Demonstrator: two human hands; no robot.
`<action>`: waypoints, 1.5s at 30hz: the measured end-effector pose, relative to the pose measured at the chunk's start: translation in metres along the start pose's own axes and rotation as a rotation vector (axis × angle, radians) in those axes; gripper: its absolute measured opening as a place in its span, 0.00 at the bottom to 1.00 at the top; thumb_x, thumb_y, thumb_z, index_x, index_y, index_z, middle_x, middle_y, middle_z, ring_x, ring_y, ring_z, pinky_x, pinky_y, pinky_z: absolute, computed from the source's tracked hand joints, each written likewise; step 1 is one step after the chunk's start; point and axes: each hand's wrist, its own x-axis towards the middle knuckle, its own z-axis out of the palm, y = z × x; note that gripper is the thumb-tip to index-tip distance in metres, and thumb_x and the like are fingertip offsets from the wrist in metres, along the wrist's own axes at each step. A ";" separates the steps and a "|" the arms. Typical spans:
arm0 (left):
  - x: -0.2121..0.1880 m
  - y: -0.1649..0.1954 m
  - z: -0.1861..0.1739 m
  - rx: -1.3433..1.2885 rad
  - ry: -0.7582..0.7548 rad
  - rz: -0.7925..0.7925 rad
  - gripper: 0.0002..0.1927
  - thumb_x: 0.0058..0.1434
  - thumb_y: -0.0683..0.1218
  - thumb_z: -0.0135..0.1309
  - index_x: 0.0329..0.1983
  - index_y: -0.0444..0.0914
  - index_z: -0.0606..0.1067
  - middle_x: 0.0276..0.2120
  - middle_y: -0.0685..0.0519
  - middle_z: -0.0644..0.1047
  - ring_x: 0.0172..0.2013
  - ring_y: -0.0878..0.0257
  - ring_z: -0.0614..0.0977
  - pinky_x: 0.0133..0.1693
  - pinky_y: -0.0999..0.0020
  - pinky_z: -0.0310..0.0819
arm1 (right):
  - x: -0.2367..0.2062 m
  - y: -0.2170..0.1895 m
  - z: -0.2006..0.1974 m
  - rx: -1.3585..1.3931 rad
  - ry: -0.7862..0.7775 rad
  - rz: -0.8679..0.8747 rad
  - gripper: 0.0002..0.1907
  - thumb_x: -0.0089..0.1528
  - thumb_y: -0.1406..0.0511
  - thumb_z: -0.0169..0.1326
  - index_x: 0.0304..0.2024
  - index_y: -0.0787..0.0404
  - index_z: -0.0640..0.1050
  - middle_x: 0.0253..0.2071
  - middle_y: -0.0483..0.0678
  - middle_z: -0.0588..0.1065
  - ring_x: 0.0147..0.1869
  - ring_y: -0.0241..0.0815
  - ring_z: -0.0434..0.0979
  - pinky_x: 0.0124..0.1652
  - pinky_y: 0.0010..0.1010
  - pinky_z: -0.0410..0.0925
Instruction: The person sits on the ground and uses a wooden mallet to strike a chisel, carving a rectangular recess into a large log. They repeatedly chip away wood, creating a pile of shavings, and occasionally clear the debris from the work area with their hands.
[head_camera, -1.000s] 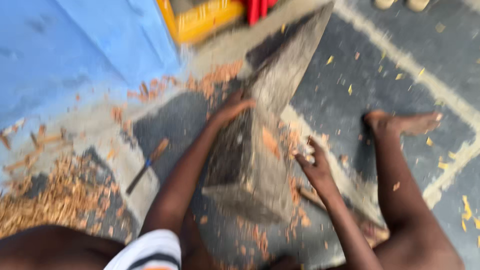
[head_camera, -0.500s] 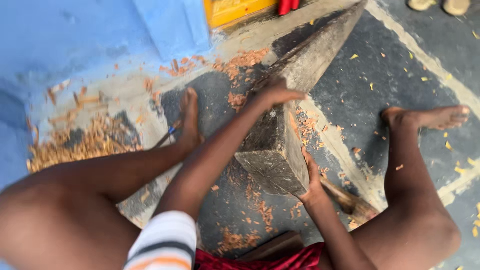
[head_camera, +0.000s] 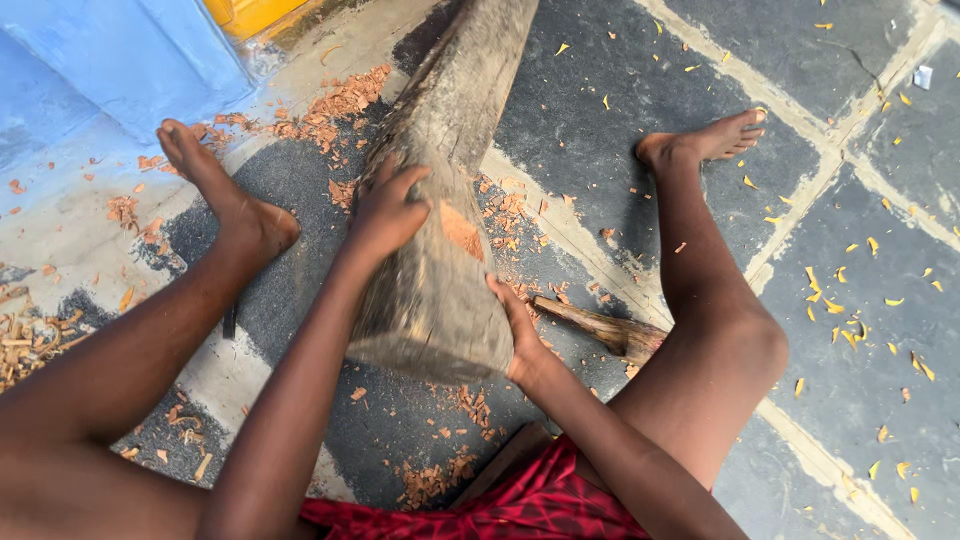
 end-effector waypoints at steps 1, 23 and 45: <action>-0.009 -0.005 -0.002 0.005 0.007 0.004 0.30 0.58 0.50 0.58 0.66 0.48 0.73 0.74 0.37 0.54 0.73 0.43 0.56 0.70 0.43 0.41 | -0.003 0.003 0.003 -0.016 -0.015 0.033 0.41 0.57 0.47 0.61 0.67 0.61 0.68 0.62 0.59 0.71 0.61 0.58 0.75 0.55 0.54 0.72; -0.169 -0.096 0.085 -0.902 0.375 -0.201 0.43 0.67 0.52 0.50 0.80 0.43 0.44 0.80 0.48 0.44 0.78 0.55 0.42 0.72 0.57 0.38 | 0.000 0.030 -0.040 -0.879 0.070 -0.394 0.34 0.69 0.57 0.44 0.76 0.52 0.54 0.80 0.47 0.49 0.82 0.43 0.46 0.74 0.37 0.44; 0.006 -0.107 -0.036 -0.829 0.583 -0.256 0.47 0.66 0.68 0.50 0.76 0.33 0.56 0.74 0.37 0.58 0.74 0.49 0.59 0.71 0.58 0.51 | 0.118 -0.033 0.002 -1.054 0.178 -0.651 0.35 0.69 0.49 0.42 0.72 0.60 0.59 0.74 0.57 0.59 0.78 0.50 0.57 0.72 0.39 0.51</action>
